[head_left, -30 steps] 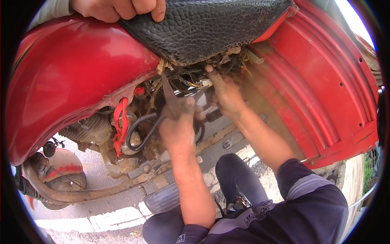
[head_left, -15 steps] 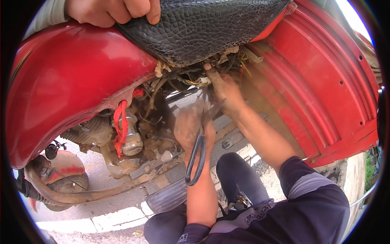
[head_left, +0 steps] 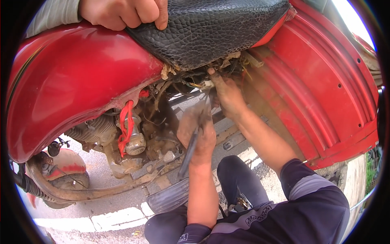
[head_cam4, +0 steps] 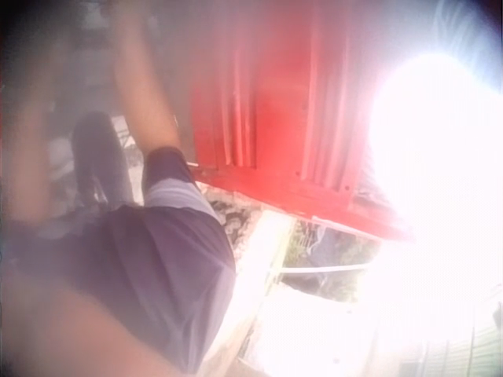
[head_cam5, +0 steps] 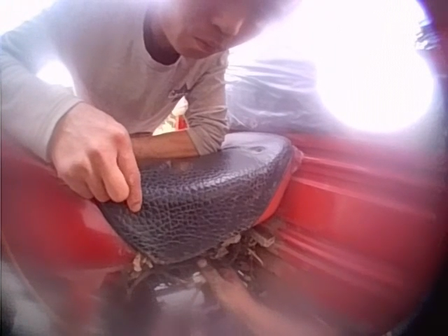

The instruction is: The person uses pliers to work on the wiring harness located under the seat of a red motorcycle. They repeatedly grip and pull at the wires and connectors while sitting on the ground.

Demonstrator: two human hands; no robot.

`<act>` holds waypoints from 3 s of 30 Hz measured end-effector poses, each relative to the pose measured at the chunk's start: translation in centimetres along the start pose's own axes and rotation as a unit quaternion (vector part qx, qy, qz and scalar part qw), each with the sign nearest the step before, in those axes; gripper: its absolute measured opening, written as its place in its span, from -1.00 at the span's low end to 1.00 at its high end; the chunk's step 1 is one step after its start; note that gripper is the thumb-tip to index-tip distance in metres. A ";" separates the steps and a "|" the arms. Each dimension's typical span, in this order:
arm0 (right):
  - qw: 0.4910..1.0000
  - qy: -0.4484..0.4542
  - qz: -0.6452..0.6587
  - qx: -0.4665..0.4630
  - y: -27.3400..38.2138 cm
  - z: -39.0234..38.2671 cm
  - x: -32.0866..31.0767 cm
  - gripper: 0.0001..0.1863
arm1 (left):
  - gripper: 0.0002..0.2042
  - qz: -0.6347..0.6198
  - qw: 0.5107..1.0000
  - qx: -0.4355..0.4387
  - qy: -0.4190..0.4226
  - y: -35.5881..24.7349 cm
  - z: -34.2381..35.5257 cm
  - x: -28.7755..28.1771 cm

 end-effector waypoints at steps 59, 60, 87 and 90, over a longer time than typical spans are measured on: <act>0.989 -0.002 -0.122 -0.078 -0.2 0.4 -0.9 -0.43 | -0.83 -0.314 0.863 -0.395 -0.004 0.3 0.8 0.7; 0.989 0.005 -0.120 -0.089 -0.3 0.8 -1.1 -0.43 | -0.79 -0.212 0.922 -0.322 0.025 0.4 0.8 0.9; 0.962 0.124 -0.147 -0.195 -0.5 1.5 -2.0 -0.32 | -0.86 0.210 0.957 0.147 0.137 -4.5 1.4 0.4; 0.962 0.109 -0.154 -0.199 -0.2 1.0 -1.9 -0.32 | -0.84 0.254 0.935 0.207 0.140 -5.7 0.7 0.7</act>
Point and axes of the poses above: each hand's wrist, its own z-axis towards the middle knuckle, its own x-axis out of the palm, y = z × x, the point moved 4 cm from there along z, towards the middle knuckle, and after that the axes turned 10 degrees about -x, right-handed, at the moved point
